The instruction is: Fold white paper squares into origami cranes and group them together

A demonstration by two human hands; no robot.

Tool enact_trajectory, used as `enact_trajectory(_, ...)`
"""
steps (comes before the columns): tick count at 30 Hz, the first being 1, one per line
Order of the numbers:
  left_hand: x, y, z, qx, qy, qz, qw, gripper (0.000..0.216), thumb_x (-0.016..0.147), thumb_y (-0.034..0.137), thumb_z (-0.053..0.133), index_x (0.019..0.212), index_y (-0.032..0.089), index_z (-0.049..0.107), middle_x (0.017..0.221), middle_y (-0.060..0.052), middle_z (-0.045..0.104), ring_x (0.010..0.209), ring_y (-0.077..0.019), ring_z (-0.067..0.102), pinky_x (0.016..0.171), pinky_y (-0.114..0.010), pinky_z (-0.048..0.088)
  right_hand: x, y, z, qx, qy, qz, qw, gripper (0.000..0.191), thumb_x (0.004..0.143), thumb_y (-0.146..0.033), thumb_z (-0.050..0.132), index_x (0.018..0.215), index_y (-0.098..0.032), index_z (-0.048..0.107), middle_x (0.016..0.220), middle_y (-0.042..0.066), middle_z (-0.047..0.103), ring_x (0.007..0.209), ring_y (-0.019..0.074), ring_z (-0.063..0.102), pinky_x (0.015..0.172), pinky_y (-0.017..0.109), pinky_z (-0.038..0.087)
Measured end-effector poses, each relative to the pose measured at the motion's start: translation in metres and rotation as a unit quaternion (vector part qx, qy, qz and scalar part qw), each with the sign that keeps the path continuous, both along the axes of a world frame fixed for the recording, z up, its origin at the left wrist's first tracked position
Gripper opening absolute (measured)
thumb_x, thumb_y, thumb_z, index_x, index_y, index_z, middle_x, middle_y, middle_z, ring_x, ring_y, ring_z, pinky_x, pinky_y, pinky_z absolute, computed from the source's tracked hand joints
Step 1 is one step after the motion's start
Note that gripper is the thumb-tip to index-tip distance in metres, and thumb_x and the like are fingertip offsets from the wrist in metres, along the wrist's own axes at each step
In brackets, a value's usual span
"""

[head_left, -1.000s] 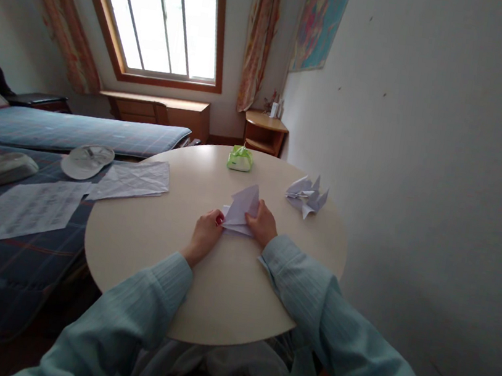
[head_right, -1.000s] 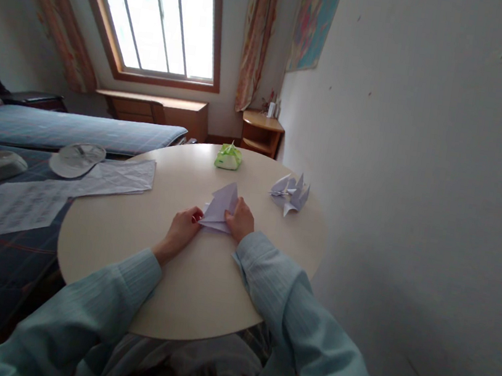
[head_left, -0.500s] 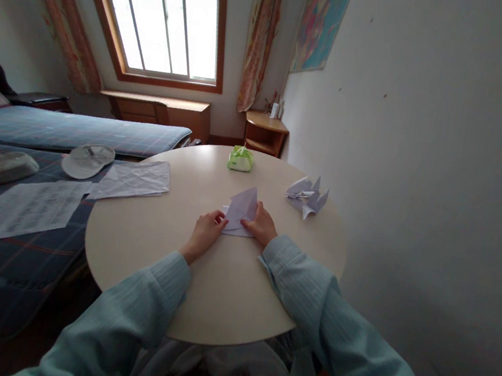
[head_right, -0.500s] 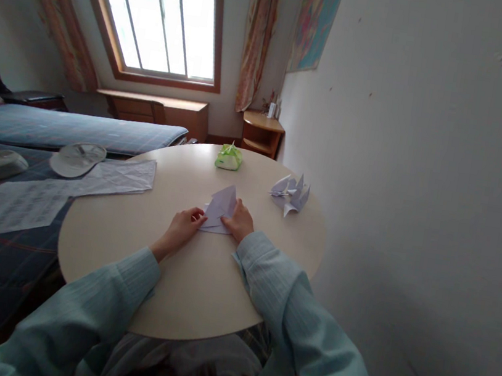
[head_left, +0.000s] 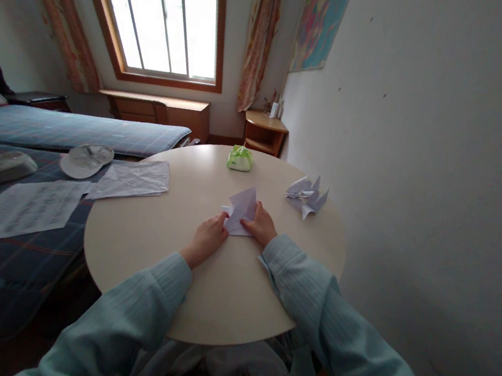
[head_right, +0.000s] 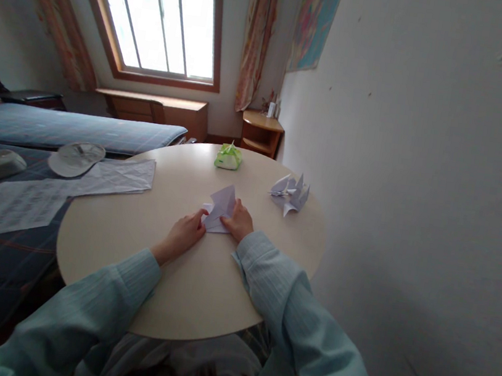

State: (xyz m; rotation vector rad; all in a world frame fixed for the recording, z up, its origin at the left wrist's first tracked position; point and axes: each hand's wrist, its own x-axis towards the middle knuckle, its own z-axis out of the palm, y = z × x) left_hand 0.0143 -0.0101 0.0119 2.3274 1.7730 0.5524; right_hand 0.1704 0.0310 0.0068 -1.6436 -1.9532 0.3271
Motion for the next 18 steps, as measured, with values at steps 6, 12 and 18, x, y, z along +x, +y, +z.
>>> enact_trajectory(6, -0.0009, -0.0026, 0.0044, -0.023, 0.000, -0.005, 1.000, 0.038, 0.069, 0.012, 0.045, 0.106, 0.018, 0.045, 0.087, -0.006, 0.063, 0.080, -0.0183, 0.059, 0.070, -0.026, 0.040, 0.0008, 0.0009, -0.0009, -0.006, 0.000, -0.003, 1.000, 0.045, 0.064, -0.028, 0.059, 0.101, -0.013, 0.038, 0.097, 0.010, 0.057, 0.088, 0.0203, 0.055, 0.074, 0.028, 0.042)
enact_trajectory(12, 0.0005, -0.0033, 0.0052, -0.033, 0.028, 0.023, 0.999, 0.038, 0.071, 0.017, 0.044, 0.109, 0.019, 0.045, 0.088, -0.009, 0.064, 0.081, -0.0214, 0.059, 0.069, -0.028, 0.041, -0.0002, -0.0007, 0.0009, -0.009, -0.009, -0.007, 1.000, 0.042, 0.064, -0.029, 0.059, 0.099, -0.013, 0.039, 0.095, 0.010, 0.058, 0.087, 0.0203, 0.056, 0.073, 0.028, 0.042)
enact_trajectory(18, -0.0015, -0.0028, 0.0032, -0.018, 0.034, 0.009, 0.999, 0.046, 0.072, 0.019, 0.044, 0.118, 0.023, 0.042, 0.084, -0.006, 0.064, 0.077, -0.0205, 0.059, 0.068, -0.029, 0.041, -0.0005, -0.0015, 0.0013, -0.004, -0.020, -0.006, 1.000, 0.043, 0.066, -0.028, 0.058, 0.101, -0.012, 0.039, 0.097, 0.012, 0.058, 0.088, 0.0215, 0.055, 0.074, 0.028, 0.042)
